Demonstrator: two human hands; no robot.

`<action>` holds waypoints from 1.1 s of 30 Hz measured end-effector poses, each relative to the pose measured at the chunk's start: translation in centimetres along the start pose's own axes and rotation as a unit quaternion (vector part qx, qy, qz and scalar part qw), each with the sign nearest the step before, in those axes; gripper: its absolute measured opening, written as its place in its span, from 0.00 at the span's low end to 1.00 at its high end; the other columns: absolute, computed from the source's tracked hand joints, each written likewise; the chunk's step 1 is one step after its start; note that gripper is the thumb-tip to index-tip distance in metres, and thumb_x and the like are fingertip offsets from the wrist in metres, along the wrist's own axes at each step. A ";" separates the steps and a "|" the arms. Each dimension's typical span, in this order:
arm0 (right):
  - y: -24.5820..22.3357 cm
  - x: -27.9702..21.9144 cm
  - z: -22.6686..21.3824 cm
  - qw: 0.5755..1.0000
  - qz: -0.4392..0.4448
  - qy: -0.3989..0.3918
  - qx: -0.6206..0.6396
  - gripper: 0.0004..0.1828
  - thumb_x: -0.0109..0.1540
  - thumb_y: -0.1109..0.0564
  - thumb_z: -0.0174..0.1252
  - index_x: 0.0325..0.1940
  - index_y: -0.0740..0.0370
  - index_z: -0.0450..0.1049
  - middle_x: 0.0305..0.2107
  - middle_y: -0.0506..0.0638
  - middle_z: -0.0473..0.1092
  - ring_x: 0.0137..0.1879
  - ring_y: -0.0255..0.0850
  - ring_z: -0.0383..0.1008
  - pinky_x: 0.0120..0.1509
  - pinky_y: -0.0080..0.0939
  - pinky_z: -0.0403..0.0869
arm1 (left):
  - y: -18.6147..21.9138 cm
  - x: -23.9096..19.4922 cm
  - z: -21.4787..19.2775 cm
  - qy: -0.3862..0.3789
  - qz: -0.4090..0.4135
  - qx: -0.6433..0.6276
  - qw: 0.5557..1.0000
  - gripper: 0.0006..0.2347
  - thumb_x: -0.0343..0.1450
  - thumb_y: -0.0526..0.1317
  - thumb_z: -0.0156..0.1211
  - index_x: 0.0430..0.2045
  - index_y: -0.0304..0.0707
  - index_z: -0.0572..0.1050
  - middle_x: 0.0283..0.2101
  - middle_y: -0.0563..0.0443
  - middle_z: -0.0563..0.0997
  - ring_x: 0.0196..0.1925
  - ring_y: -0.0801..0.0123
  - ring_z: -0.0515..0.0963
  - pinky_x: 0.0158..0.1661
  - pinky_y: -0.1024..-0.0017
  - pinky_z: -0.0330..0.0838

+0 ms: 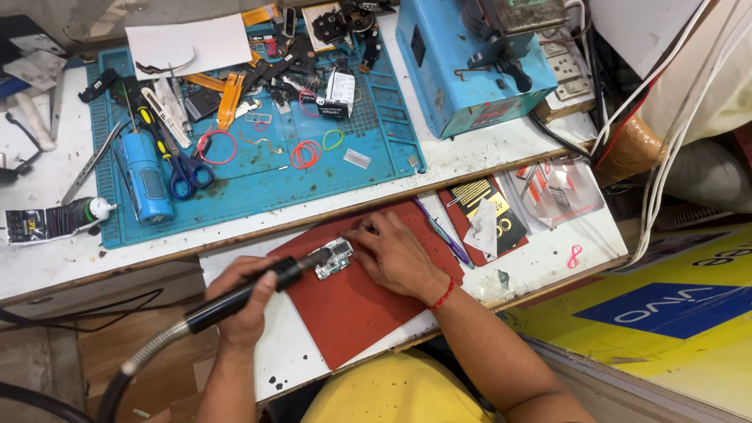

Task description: The person uses a hot air gun to apply heat to a small circuit board placed on a red mat. They hold the board steady with their left hand while directing the hot air with their right hand, occasionally adjusting the board's position.

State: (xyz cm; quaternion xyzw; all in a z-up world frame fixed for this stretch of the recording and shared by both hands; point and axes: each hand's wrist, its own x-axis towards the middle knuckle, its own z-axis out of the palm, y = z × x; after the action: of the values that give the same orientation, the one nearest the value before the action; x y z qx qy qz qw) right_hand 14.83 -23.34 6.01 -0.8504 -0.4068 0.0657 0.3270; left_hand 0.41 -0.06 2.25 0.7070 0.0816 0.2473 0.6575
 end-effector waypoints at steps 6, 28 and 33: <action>0.1 0.1 0.0 1.000 0.012 -0.015 -0.006 0.19 0.59 0.56 0.64 0.56 0.52 0.79 0.41 0.49 0.69 0.48 0.49 0.66 0.55 0.48 0.70 | -0.6 -0.2 0.1 0.031 0.012 -0.002 0.999 0.09 0.71 0.35 0.65 0.39 0.26 0.79 0.43 0.40 0.82 0.47 0.64 0.82 0.53 0.71 0.75; -0.2 0.1 -0.2 1.000 -0.011 -0.006 -0.004 0.19 0.60 0.58 0.65 0.57 0.55 0.79 0.42 0.52 0.68 0.49 0.52 0.66 0.55 0.50 0.70 | 0.6 0.2 0.2 -0.015 0.020 -0.012 1.000 0.10 0.72 0.37 0.66 0.40 0.27 0.79 0.42 0.41 0.82 0.45 0.64 0.81 0.51 0.72 0.74; 0.0 0.0 -0.1 1.000 -0.019 -0.007 -0.017 0.20 0.60 0.58 0.65 0.57 0.55 0.78 0.43 0.52 0.69 0.48 0.51 0.66 0.55 0.50 0.70 | 0.3 0.2 0.2 0.014 0.014 -0.031 0.999 0.10 0.72 0.37 0.66 0.41 0.27 0.78 0.44 0.39 0.82 0.47 0.64 0.82 0.53 0.70 0.76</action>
State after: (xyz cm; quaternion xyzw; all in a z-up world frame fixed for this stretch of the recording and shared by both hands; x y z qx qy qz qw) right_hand 14.86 -23.35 6.10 -0.8476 -0.4259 0.0585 0.3110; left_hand 0.58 -0.21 2.58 0.6841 0.0735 0.2686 0.6742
